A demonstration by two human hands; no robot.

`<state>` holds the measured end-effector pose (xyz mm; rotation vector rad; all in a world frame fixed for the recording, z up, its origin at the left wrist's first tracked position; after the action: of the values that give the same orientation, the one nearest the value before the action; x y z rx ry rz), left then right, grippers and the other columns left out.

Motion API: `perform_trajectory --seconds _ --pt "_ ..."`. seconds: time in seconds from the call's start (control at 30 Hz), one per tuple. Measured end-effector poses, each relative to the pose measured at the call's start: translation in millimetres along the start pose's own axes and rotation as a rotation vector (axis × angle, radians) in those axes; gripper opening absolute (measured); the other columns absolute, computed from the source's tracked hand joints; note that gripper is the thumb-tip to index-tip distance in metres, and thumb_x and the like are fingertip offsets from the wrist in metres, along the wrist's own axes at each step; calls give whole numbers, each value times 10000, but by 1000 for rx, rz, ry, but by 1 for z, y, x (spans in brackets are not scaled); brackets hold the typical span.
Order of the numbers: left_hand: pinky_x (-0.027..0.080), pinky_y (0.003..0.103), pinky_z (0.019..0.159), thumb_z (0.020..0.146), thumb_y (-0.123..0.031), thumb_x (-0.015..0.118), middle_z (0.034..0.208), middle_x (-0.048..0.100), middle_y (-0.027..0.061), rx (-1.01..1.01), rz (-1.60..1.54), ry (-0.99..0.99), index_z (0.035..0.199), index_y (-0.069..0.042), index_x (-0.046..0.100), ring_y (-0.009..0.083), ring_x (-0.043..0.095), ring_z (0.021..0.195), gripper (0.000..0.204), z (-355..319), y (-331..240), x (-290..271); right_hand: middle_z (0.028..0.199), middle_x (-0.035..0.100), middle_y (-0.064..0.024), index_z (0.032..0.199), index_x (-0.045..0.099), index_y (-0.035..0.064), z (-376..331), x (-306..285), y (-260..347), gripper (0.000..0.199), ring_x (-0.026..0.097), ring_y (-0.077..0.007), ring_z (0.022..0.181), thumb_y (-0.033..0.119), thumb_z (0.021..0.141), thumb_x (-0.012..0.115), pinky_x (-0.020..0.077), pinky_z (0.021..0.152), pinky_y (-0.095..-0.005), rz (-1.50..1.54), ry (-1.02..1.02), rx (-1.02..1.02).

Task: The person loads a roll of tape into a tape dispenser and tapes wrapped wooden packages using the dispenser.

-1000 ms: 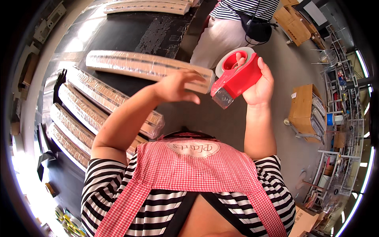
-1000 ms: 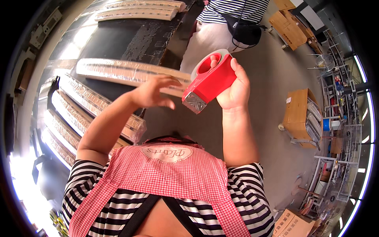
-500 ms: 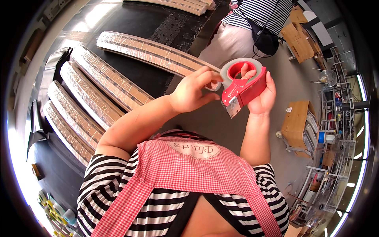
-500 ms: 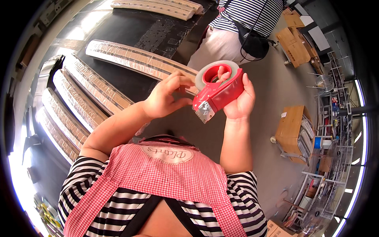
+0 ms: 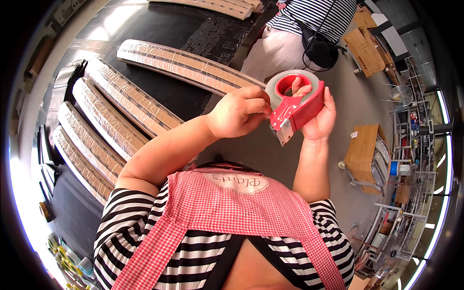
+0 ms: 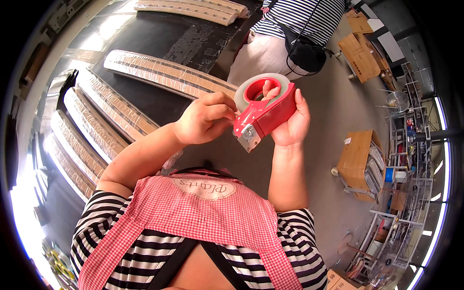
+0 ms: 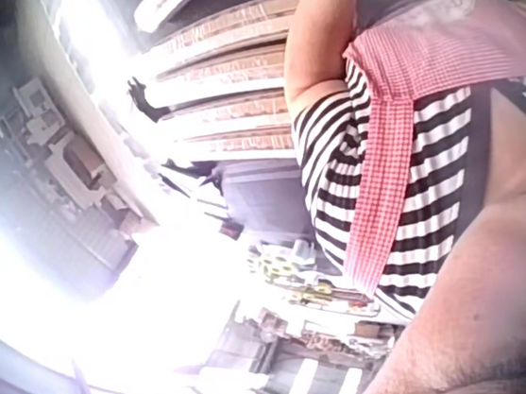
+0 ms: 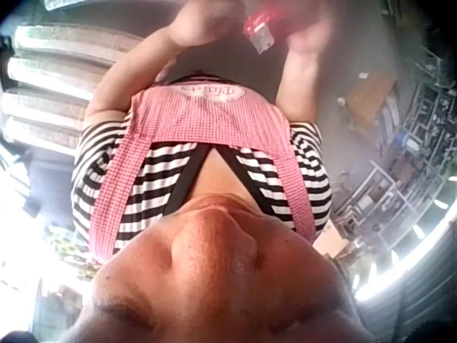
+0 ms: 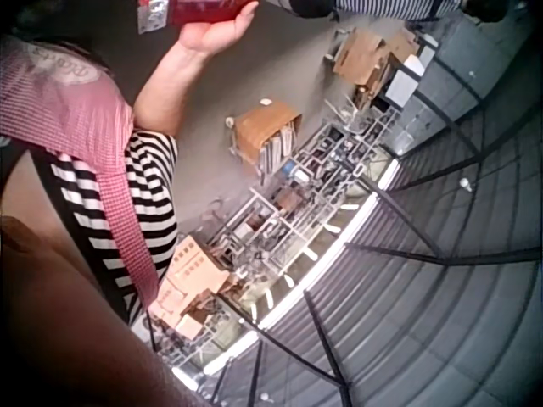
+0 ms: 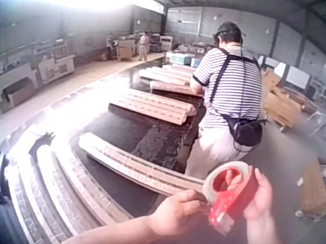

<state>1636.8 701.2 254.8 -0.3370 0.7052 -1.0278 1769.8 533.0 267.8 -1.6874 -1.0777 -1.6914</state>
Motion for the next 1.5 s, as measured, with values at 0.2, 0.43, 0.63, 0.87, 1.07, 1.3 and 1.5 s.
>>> perform_trajectory --seconds 0.2,0.43,0.63,0.87,1.07,1.3,1.5 --pt "494 296 700 837 15 663 914 609 84 -299 -546 -29 816 -31 498 188 608 797 172 -12 5 16 1311 406 -228 1339 347 -67 8 -2 9 592 580 -267 1034 160 875 635 462 973 -427 87 -12 -98" --pt "486 262 612 883 -29 651 753 629 85 -958 -818 -241 781 -43 462 128 581 663 215 -38 32 67 1052 647 -157 1089 566 -3 34 -6 15 233 613 -326 1050 147 914 606 492 917 -478 -485 -111 -462" --pt "489 261 601 888 -89 676 778 630 97 -1345 -880 -456 787 -63 451 149 585 641 248 -89 39 118 992 648 -188 1166 420 20 99 5 69 347 681 -371 898 100 894 620 551 777 -467 -666 -6 -553" --pt "466 228 504 908 -257 685 792 624 55 -1669 -727 -393 888 -51 543 113 587 642 251 -86 97 131 942 649 -203 1329 246 60 133 -9 74 599 690 -334 802 115 877 635 574 679 -445 -754 -62 -572" --pt "439 253 486 897 -337 685 733 606 28 -1867 -591 -162 850 -58 603 119 594 635 294 -104 112 132 1082 635 -198 1514 -79 68 151 -42 74 961 681 -338 944 143 887 644 541 804 -445 -807 -168 -466" --pt "519 357 726 743 -201 776 903 658 77 -534 245 458 944 -79 676 274 639 800 256 -22 75 76 1000 657 -182 1503 -113 53 172 -100 82 944 685 -314 901 210 918 611 564 720 -423 -783 -228 -448" --pt "247 511 1103 508 -427 887 1398 444 91 -428 830 701 1427 -160 374 307 382 1330 1086 -5 131 17 1434 383 -211 1499 -202 107 185 -174 58 1147 629 -328 1070 597 859 613 520 872 -441 -868 -176 -216"
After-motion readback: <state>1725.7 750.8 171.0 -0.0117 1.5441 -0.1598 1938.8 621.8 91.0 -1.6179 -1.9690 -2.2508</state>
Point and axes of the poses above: each hand's wrist, its own z-axis towards the middle knuckle, its own x-axis out of the palm, y = z × x, the point moved 3 cm from there along z, towards the middle knuckle
